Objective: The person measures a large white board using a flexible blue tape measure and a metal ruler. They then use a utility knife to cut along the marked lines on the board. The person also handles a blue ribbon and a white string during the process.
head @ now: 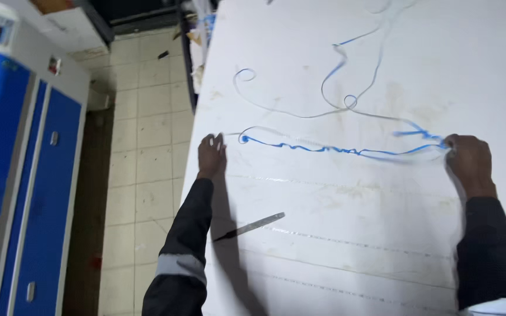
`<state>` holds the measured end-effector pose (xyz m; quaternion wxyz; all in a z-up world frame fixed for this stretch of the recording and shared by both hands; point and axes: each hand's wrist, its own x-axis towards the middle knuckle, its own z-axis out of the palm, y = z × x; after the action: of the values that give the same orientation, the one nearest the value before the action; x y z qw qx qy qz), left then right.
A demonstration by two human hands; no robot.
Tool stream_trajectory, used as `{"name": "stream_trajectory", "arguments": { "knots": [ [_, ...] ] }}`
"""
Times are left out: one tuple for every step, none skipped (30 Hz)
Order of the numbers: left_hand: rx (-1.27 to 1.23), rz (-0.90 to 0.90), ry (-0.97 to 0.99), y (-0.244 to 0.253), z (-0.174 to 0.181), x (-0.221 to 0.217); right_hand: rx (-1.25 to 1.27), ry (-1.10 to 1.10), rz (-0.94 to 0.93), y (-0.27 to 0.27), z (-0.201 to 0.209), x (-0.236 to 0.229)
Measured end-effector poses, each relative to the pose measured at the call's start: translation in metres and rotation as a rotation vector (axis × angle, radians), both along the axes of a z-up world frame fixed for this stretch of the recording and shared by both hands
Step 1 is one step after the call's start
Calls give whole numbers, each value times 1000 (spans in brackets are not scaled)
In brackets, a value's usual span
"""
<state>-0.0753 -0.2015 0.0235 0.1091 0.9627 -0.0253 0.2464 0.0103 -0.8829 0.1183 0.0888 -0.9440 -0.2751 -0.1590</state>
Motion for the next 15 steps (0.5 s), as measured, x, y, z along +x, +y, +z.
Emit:
{"name": "stream_trajectory", "arguments": {
  "knots": [
    [10, 2, -8, -2, -1, 3, -50, -15, -256, -12, -7, -8],
    [14, 38, -16, -1, -2, -3, -100, -33, -478, -18, -10, -1],
    [10, 51, -22, -5, 3, 9, -102, -40, -466, -13, -13, 7],
    [33, 55, -17, -7, 5, 6, 24, -193, -418, -6, -22, 1],
    [57, 60, -12, -10, 5, 2, 152, -344, -369, 2, -32, -4],
    [68, 54, -9, -10, 0, 0, 162, -339, -377, 37, -58, -6],
    [67, 132, 94, -11, -4, -2, 512, -121, -235, 74, -83, -7],
    [59, 201, 175, -14, -3, 10, 853, 81, -75, 107, -98, 1],
    [65, 188, 157, -12, 2, 20, 860, 59, -81, 145, -93, -3],
    [30, 230, 288, -15, 2, 16, 560, 131, -86, 179, -90, -17],
    [-4, 272, 418, -17, 0, 13, 260, 204, -92, 214, -88, -30],
    [-2, 268, 420, -18, 1, 15, 261, 206, -97, 233, -84, -33],
    [-8, 267, 448, -18, 1, 17, 164, 183, 1, 253, -81, -36],
    [-19, 277, 480, -18, 1, 13, 62, 163, 111, 274, -77, -40],
    [-22, 283, 486, -21, 4, 12, 59, 169, 117, 285, -75, -39]
  ]
}}
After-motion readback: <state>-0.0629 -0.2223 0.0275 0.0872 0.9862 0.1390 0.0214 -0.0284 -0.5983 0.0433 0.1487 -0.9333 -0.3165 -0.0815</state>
